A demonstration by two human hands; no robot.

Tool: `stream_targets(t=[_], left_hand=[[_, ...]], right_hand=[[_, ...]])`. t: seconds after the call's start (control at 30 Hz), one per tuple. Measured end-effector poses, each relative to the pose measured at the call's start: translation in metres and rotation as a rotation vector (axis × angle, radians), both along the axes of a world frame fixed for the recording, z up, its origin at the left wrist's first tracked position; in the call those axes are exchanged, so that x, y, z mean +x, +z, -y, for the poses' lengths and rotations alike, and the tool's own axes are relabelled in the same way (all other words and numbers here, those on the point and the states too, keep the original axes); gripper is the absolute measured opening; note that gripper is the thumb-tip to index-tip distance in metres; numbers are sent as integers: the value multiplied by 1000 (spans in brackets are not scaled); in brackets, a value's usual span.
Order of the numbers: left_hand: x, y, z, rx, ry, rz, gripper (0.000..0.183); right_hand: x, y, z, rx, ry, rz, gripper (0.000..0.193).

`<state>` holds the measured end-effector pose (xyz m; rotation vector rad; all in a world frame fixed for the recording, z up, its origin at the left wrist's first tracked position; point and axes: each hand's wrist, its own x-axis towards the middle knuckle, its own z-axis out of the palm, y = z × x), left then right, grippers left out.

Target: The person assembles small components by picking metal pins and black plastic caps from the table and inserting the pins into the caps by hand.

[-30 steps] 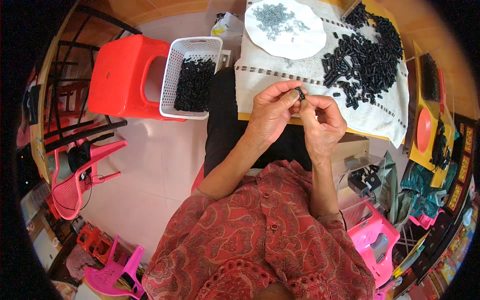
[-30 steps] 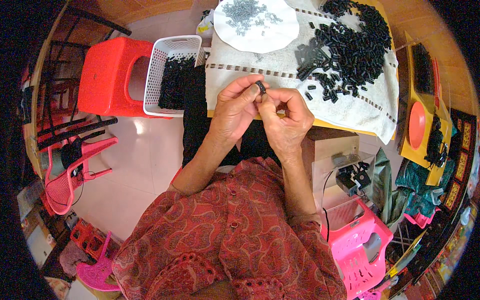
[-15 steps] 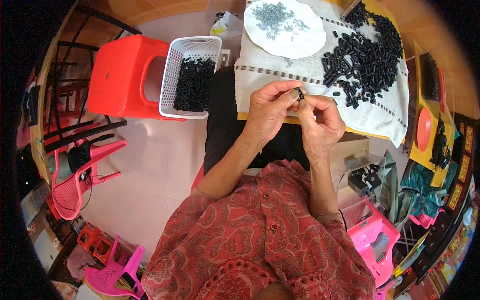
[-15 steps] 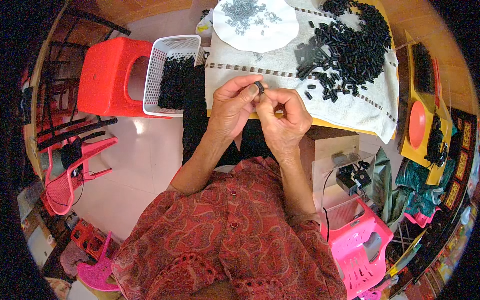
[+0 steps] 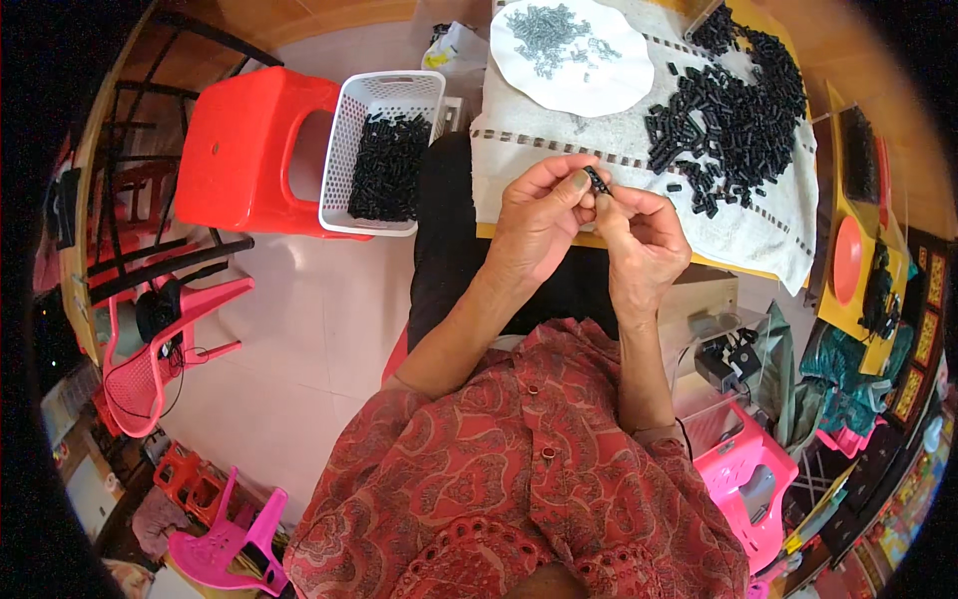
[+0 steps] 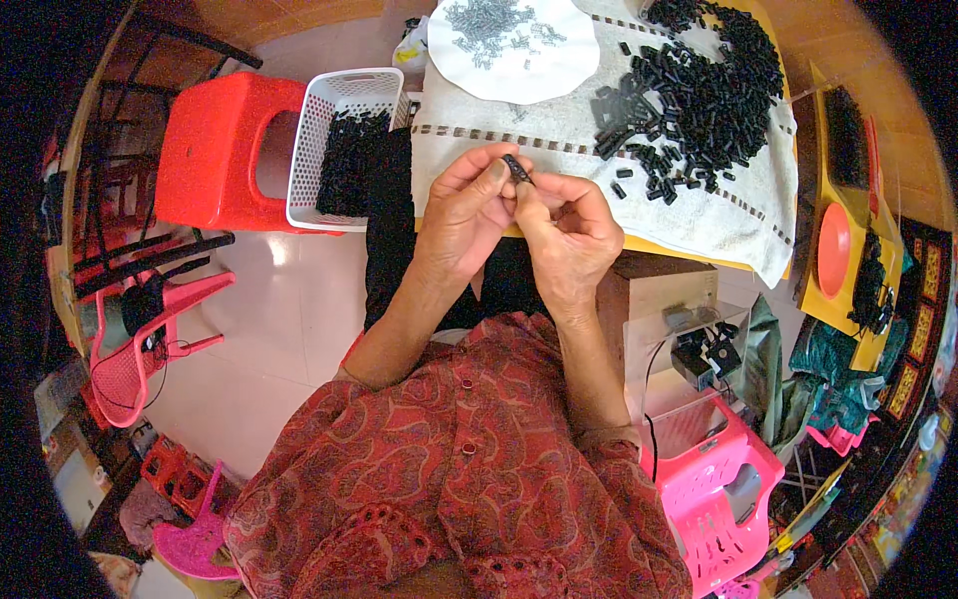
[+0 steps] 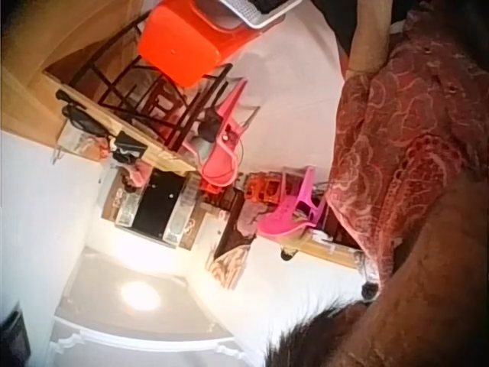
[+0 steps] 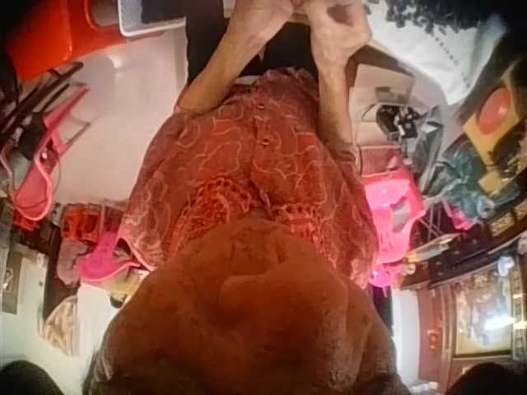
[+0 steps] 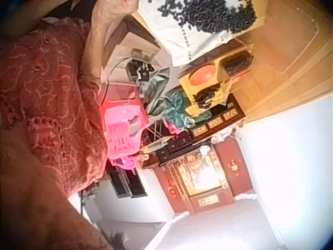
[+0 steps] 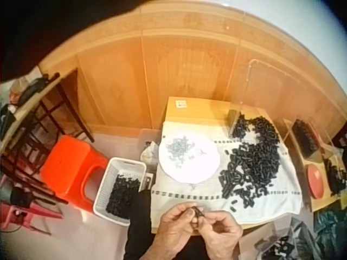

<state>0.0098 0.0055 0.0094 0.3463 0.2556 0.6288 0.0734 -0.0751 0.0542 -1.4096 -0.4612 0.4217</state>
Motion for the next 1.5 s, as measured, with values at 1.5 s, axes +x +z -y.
stream_targets(t=[1.5], left_hand=[[1,5,0,87,-2,-36,23]], right_hand=[[20,-12,5,4,104,299,13]])
